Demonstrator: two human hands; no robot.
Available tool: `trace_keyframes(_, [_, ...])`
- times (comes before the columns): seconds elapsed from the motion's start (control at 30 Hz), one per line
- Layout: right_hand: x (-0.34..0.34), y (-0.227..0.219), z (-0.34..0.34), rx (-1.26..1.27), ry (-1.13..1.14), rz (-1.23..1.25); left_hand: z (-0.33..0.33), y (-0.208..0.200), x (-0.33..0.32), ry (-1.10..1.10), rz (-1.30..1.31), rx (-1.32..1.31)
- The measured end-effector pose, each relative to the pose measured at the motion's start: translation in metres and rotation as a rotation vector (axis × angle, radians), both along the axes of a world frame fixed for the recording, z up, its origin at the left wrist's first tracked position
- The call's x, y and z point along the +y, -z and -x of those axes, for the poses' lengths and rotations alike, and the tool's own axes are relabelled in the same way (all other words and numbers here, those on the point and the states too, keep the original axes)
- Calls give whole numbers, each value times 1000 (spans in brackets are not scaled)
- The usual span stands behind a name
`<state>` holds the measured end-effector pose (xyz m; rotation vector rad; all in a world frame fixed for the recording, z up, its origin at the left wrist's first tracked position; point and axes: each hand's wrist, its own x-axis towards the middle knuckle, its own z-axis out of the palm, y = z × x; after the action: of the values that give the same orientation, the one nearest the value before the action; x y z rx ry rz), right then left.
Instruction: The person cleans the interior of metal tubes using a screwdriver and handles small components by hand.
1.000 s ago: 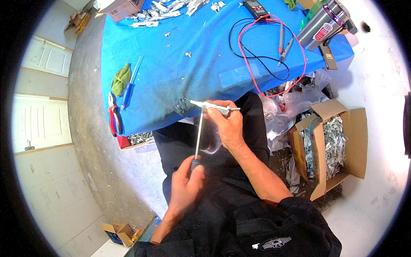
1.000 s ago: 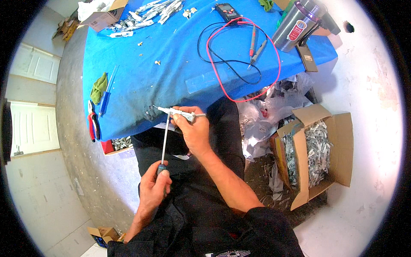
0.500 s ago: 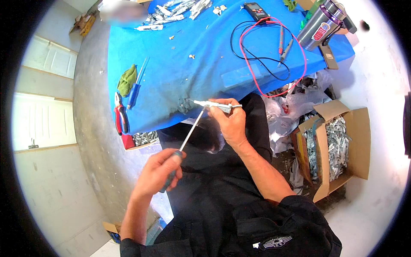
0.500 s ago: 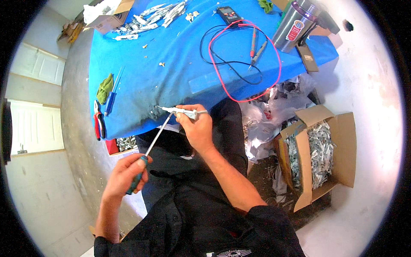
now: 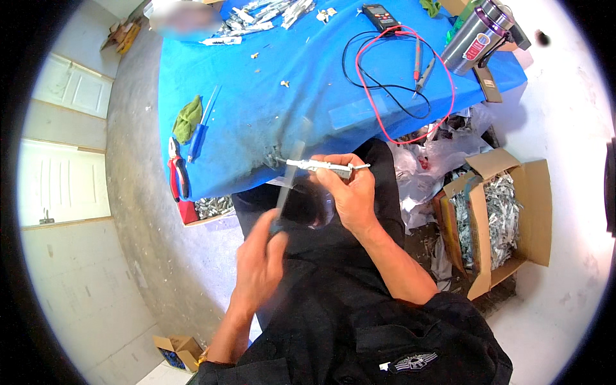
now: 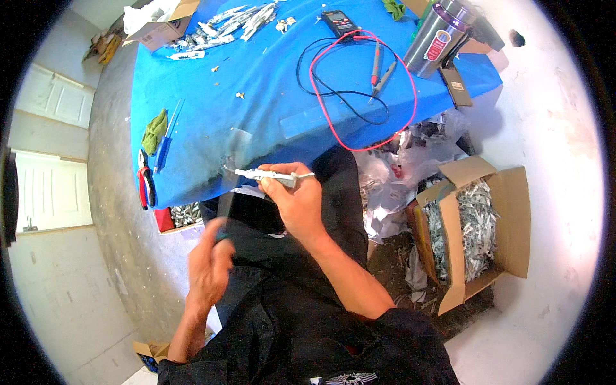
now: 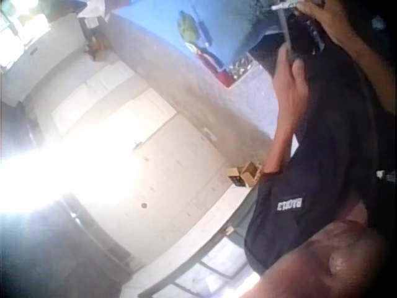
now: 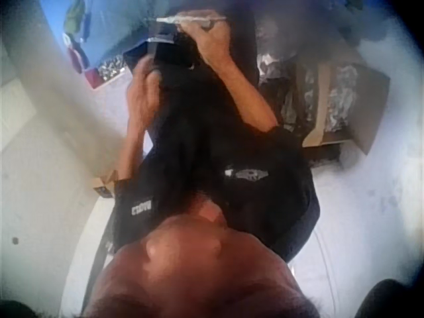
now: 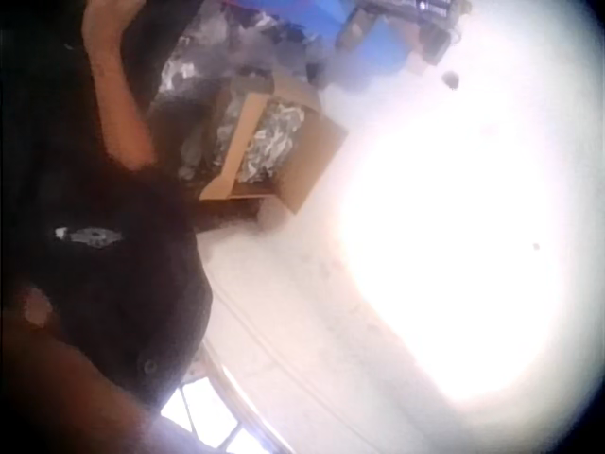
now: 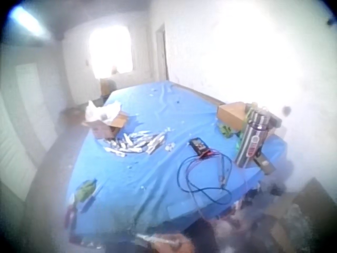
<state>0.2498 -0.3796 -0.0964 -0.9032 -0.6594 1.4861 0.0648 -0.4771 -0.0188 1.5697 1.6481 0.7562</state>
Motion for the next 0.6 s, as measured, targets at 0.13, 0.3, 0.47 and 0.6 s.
trace_keyframes(0.13, [-10,3,-14,-177,12,31,-3,-12,5,-34,-10,7])
trace_keyframes(0.3, [-11,-9,-12,-85,41,30,-3,-13,-8,-47,-388,-48])
trace_keyframes(0.47, [-22,2,-16,-173,10,62,-8,4,0,22,-29,102])
trace_keyframes(0.6, [-21,2,-16,-80,54,15,-17,-32,-3,-41,-308,-16])
